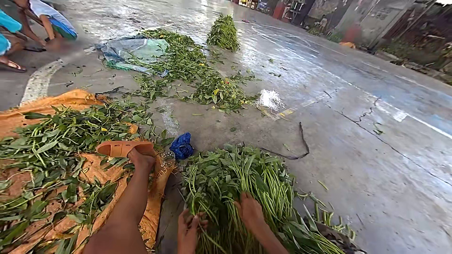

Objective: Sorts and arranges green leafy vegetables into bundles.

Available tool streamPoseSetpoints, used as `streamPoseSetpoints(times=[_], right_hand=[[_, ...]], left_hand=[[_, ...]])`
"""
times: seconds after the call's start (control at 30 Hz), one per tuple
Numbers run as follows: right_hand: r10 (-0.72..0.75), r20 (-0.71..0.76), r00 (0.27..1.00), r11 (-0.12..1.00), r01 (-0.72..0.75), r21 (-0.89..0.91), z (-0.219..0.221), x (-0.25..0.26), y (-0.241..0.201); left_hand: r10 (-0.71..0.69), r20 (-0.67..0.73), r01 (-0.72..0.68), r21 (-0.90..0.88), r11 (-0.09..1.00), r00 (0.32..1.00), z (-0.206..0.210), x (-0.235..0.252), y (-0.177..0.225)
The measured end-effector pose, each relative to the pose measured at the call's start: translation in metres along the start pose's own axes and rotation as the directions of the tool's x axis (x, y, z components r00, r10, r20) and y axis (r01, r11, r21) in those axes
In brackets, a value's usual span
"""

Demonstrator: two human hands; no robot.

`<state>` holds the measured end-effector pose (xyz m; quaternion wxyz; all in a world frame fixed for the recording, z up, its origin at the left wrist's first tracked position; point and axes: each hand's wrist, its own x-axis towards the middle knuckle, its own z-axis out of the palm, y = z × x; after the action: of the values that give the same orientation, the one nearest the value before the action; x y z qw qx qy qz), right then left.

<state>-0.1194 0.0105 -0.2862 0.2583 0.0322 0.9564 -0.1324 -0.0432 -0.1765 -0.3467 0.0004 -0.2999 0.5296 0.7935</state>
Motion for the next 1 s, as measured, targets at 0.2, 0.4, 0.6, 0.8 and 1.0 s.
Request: streamPoseSetpoints(times=[0.2, 0.4, 0.6, 0.8, 1.0], right_hand=[[0.169, -0.059, 0.984, 0.983, -0.164, 0.08, -0.019, 0.033, 0.029], [-0.082, -0.336, 0.938, 0.742, 0.282, 0.608, -0.041, -0.006, 0.031], [-0.192, -0.03, 0.981, 0.394, 0.105, 0.913, 0.013, -0.006, 0.018], [-0.397, -0.183, 0.899, 0.35, 0.333, 0.875, 0.025, -0.018, 0.002], [-0.334, -0.161, 0.929, 0.629, 0.347, 0.696, 0.076, -0.022, 0.001]], left_hand=[[-0.007, -0.055, 0.005, -0.036, 0.999, 0.998, -0.018, 0.056, 0.026], [0.082, 0.017, -0.082, 0.046, 0.996, 0.997, -0.011, 0.061, 0.068], [0.052, 0.192, -0.043, -0.052, 0.998, 0.98, -0.017, 0.063, 0.063], [-0.045, 0.19, 0.03, 0.082, 0.996, 0.981, -0.004, 0.017, 0.091], [-0.179, 0.02, 0.18, -0.165, 0.97, 0.984, 0.003, -0.011, 0.058]])
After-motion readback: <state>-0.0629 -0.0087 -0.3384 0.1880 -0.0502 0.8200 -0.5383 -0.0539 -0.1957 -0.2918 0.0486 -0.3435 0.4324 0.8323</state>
